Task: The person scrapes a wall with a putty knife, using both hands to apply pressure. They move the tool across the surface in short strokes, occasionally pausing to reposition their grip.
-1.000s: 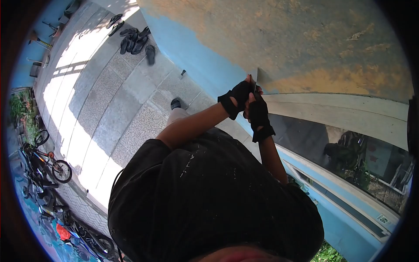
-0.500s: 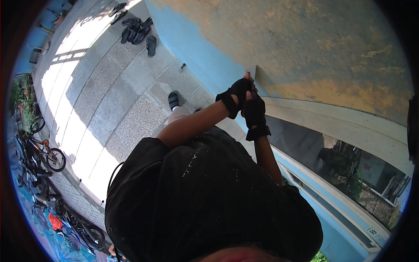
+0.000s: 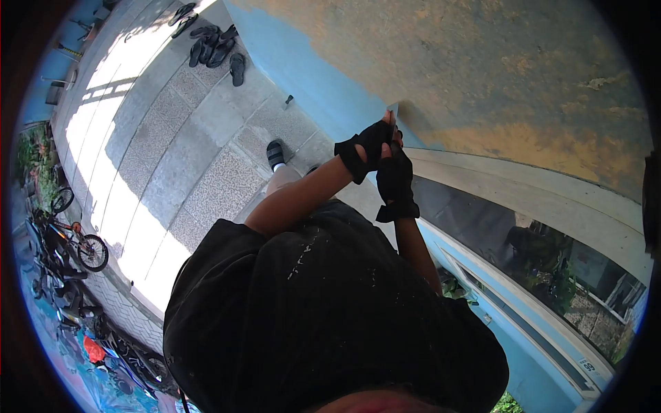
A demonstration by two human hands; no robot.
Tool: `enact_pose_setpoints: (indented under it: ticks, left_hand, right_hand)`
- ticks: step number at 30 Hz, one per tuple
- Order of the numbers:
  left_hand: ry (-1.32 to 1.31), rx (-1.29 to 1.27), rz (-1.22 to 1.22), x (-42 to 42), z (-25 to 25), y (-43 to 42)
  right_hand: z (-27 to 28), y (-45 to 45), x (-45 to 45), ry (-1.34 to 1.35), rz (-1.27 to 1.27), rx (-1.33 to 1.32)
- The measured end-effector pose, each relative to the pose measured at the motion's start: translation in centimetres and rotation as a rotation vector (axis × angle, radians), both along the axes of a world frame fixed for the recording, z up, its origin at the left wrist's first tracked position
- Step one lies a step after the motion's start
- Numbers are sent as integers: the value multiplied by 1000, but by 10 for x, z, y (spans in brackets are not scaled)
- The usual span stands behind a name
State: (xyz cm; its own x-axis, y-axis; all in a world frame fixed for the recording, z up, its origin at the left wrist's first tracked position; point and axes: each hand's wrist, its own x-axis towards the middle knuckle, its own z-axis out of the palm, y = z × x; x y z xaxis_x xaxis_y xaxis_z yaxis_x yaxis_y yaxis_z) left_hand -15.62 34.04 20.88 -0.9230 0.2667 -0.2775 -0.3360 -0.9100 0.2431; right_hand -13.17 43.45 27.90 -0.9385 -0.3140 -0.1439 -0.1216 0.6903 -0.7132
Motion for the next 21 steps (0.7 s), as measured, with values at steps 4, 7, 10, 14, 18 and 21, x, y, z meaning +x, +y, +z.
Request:
enact_pose_setpoints:
  ticks: [4, 7, 10, 14, 18, 21]
  left_hand:
    - [-84, 86, 57, -14, -13, -8]
    - [-107, 24, 101, -15, -23, -20]
    - [24, 132, 11, -9, -24, -6]
    - [-133, 13, -101, -10, -8, 3]
    - [-153, -53, 24, -8, -2, 10]
    - [31, -78, 12, -10, -14, 15]
  right_hand:
    - [-1, -12, -19, -26, 70, 30]
    - [3, -28, -17, -123, 71, 57]
    - [-17, -12, -3, 320, 34, 6]
    - [-19, 8, -13, -306, -188, -408]
    - [-7, 18, -14, -533, -262, -498]
    - [-5, 22, -13, -501, -258, -472]
